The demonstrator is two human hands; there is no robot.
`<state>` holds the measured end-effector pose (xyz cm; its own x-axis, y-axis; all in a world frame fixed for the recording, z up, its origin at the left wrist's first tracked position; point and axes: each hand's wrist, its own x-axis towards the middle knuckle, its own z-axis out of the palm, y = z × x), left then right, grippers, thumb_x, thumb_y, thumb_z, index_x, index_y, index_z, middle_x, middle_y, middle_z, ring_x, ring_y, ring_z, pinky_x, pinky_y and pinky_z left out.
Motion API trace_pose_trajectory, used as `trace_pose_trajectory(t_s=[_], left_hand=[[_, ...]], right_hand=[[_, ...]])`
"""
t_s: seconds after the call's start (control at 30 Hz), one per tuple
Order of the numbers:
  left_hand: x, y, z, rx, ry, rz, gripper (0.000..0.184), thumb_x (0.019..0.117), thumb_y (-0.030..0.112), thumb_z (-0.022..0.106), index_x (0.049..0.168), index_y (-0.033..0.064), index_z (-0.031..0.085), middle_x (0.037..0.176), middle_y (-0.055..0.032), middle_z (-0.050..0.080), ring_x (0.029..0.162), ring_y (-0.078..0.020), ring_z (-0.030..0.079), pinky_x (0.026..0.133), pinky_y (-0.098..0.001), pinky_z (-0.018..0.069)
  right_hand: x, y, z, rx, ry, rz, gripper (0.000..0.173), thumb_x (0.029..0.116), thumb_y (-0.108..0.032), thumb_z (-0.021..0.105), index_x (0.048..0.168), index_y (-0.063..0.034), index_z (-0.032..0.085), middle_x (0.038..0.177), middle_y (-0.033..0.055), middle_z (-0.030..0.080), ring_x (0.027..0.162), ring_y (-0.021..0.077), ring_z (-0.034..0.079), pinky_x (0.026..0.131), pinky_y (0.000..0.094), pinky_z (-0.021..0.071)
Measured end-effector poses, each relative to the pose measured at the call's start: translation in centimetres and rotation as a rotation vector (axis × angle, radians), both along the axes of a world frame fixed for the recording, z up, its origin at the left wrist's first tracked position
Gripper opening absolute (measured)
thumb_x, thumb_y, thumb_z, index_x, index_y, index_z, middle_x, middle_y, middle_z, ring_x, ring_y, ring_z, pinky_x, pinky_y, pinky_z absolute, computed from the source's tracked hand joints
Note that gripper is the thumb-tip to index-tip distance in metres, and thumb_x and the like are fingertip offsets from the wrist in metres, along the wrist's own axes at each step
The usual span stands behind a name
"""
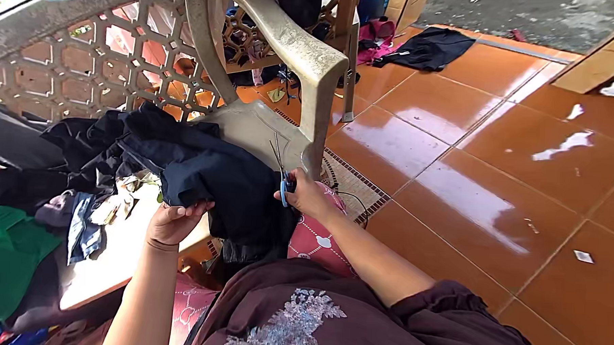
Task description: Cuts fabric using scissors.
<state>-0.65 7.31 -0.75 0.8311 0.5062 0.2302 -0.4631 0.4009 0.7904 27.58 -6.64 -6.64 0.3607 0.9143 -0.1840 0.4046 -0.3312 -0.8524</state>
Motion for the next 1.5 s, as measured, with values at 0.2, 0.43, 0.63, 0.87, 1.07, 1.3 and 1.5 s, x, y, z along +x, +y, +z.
trace_pose_trajectory(t_s=[0.2, 0.43, 0.63, 0.87, 1.07, 1.3, 1.5], left_hand=[[0.2, -0.1, -0.2, 0.04, -0.017, 0.0, 0.009, 0.0836, 0.02, 0.079, 0.093, 0.0197, 0.079, 0.083, 0.0053, 0.074, 0.083, -0.0094, 0.071, 0.091, -0.0351, 0.0567], [-3.4, 2.2, 3.0, 0.092, 0.146, 0.238, 0.016, 0.0787, 0.025, 0.084, 0.093, 0.0204, 0.078, 0.079, 0.0046, 0.072, 0.076, -0.0074, 0.069, 0.08, -0.0296, 0.059], [-0.7, -0.4, 4.1, 0.023, 0.331, 0.448, 0.027, 0.0854, 0.003, 0.067, 0.106, 0.0191, 0.064, 0.085, 0.0014, 0.07, 0.071, -0.0078, 0.065, 0.073, -0.0272, 0.0576], [4.2, -6.5, -3.0, -0.393, 0.696, 0.428, 0.016, 0.1011, -0.003, 0.053, 0.116, 0.0022, 0.054, 0.086, -0.0043, 0.066, 0.064, -0.0084, 0.062, 0.065, -0.0231, 0.0563], [4.5, -9.5, -5.7, -0.456, 0.679, 0.493, 0.017, 0.0988, -0.005, 0.057, 0.111, 0.0046, 0.05, 0.088, -0.0047, 0.064, 0.066, -0.0087, 0.062, 0.065, -0.0222, 0.0553], [4.3, -10.6, -4.0, -0.362, 0.642, 0.545, 0.014, 0.0996, -0.001, 0.059, 0.093, 0.0085, 0.052, 0.08, -0.0004, 0.061, 0.069, -0.0078, 0.06, 0.066, -0.0225, 0.0514], [3.9, -11.0, -3.7, -0.465, 0.541, 0.527, 0.012, 0.1016, -0.002, 0.055, 0.097, 0.0091, 0.051, 0.079, -0.0001, 0.059, 0.062, -0.0059, 0.055, 0.059, -0.0188, 0.0488]], right_hand=[[-4.2, 1.5, 0.4, -0.096, -0.041, 0.035, 0.048, 0.0882, -0.016, 0.075, 0.126, 0.0053, 0.055, 0.117, 0.0253, 0.063, 0.11, 0.038, 0.063, 0.094, 0.054, 0.0492], [1.7, 5.4, 5.3, 0.254, -0.138, -0.236, 0.043, 0.0838, -0.011, 0.079, 0.117, 0.0085, 0.058, 0.097, 0.0286, 0.065, 0.091, 0.0446, 0.064, 0.08, 0.0651, 0.0499], [7.1, 8.6, 19.8, 0.557, -0.516, -0.353, 0.047, 0.0882, -0.011, 0.069, 0.124, 0.0136, 0.051, 0.116, 0.0333, 0.061, 0.11, 0.0466, 0.061, 0.094, 0.0602, 0.0472], [7.6, 7.2, 15.4, 0.214, -0.485, -0.261, 0.046, 0.0968, -0.028, 0.069, 0.122, 0.009, 0.062, 0.115, 0.0356, 0.064, 0.112, 0.0567, 0.059, 0.092, 0.0765, 0.0402], [-1.0, -2.7, 5.3, 0.033, 0.368, 0.075, 0.015, 0.1072, -0.012, 0.049, 0.109, -0.0014, 0.059, 0.077, -0.0027, 0.066, 0.063, 0.0057, 0.063, 0.061, 0.0235, 0.0555], [-3.3, -10.6, 1.4, -0.301, 0.62, 0.478, 0.041, 0.0966, -0.045, 0.054, 0.121, -0.0118, 0.05, 0.094, -0.0081, 0.06, 0.057, -0.0032, 0.051, 0.05, 0.0125, 0.0435], [-4.2, -10.6, 1.1, -0.338, 0.593, 0.503, 0.029, 0.0978, -0.039, 0.054, 0.112, -0.0135, 0.051, 0.081, -0.0108, 0.054, 0.055, -0.0059, 0.044, 0.049, 0.0106, 0.0361]])
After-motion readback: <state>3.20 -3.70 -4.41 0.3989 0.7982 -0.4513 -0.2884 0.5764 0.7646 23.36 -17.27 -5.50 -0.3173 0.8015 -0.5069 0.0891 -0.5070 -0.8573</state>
